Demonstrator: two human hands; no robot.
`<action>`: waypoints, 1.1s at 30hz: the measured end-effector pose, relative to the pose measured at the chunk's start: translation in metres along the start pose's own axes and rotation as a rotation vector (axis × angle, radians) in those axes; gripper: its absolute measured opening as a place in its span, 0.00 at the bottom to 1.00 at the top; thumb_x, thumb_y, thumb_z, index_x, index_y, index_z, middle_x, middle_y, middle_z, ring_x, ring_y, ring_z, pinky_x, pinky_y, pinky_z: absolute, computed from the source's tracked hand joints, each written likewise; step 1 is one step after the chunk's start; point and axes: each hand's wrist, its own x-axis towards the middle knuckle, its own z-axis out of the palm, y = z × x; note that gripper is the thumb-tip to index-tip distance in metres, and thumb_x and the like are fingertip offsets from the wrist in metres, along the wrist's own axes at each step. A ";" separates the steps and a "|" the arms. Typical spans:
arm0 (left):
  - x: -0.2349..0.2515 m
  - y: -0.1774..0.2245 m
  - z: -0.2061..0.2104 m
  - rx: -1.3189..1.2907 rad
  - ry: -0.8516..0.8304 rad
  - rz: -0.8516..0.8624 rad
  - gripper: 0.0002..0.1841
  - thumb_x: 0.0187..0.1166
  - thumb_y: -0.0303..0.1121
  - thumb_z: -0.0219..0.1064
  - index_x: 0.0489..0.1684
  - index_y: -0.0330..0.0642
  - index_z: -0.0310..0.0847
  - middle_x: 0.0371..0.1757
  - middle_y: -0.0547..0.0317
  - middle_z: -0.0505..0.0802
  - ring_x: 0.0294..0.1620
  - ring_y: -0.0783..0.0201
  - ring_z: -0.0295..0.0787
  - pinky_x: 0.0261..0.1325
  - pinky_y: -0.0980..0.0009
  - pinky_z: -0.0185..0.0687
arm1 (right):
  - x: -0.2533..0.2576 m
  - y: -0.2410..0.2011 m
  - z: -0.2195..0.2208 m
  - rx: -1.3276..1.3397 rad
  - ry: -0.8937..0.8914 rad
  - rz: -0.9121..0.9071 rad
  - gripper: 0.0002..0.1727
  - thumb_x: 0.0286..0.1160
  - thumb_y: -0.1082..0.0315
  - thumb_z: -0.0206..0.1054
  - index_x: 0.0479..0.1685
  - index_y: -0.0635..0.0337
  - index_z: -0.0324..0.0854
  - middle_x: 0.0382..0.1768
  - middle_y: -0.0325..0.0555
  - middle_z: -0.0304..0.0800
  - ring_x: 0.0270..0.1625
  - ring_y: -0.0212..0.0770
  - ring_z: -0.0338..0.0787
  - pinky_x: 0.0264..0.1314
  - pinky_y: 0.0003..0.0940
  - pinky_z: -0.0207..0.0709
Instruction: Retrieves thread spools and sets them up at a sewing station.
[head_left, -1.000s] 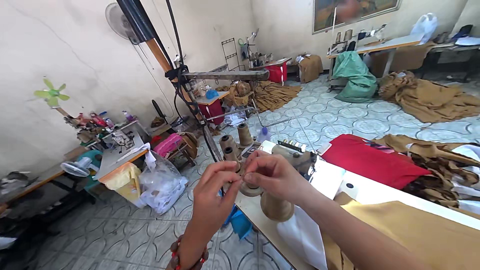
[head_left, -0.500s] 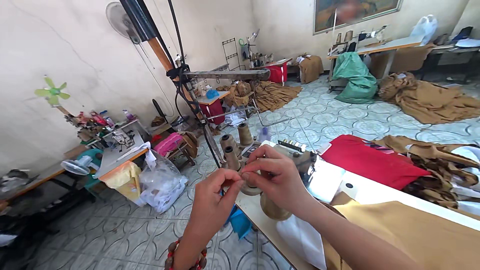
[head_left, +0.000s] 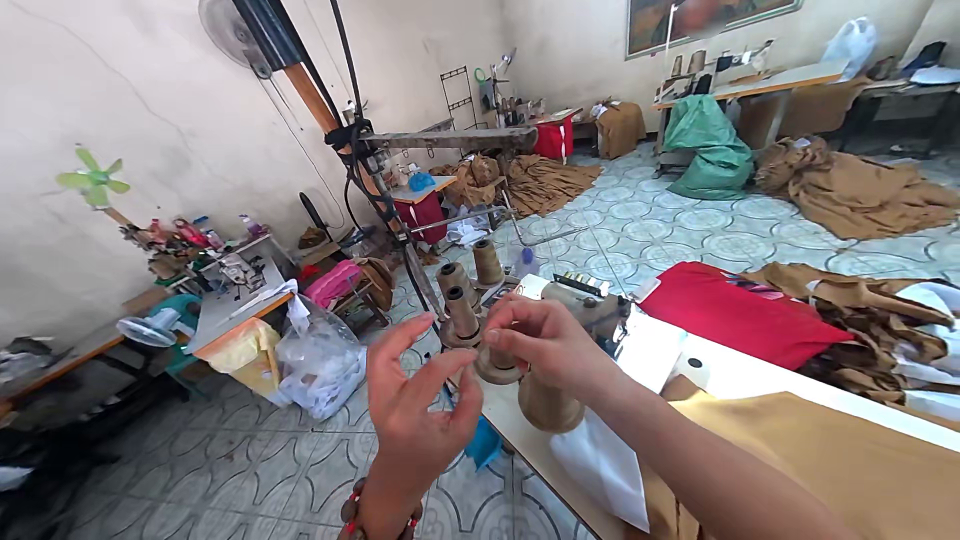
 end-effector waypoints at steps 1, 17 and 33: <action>-0.001 -0.001 0.001 0.023 -0.007 0.000 0.03 0.73 0.39 0.72 0.38 0.57 0.89 0.62 0.58 0.83 0.71 0.69 0.75 0.72 0.76 0.71 | 0.000 0.000 0.000 0.004 -0.001 0.008 0.05 0.76 0.70 0.68 0.33 0.58 0.87 0.40 0.34 0.85 0.26 0.19 0.77 0.28 0.12 0.73; -0.001 -0.004 0.007 -0.125 -0.101 -0.242 0.04 0.70 0.37 0.74 0.29 0.49 0.90 0.53 0.58 0.85 0.57 0.79 0.80 0.58 0.87 0.76 | -0.001 0.008 0.002 -0.261 0.027 -0.239 0.06 0.74 0.69 0.72 0.32 0.60 0.90 0.38 0.36 0.83 0.30 0.17 0.74 0.30 0.09 0.68; -0.025 -0.010 -0.030 -1.205 -0.060 -0.884 0.06 0.83 0.39 0.66 0.37 0.57 0.88 0.52 0.68 0.94 0.47 0.74 0.92 0.49 0.78 0.90 | -0.002 0.014 0.000 -0.310 0.022 -0.259 0.06 0.74 0.68 0.72 0.36 0.58 0.94 0.39 0.34 0.92 0.28 0.14 0.76 0.29 0.09 0.69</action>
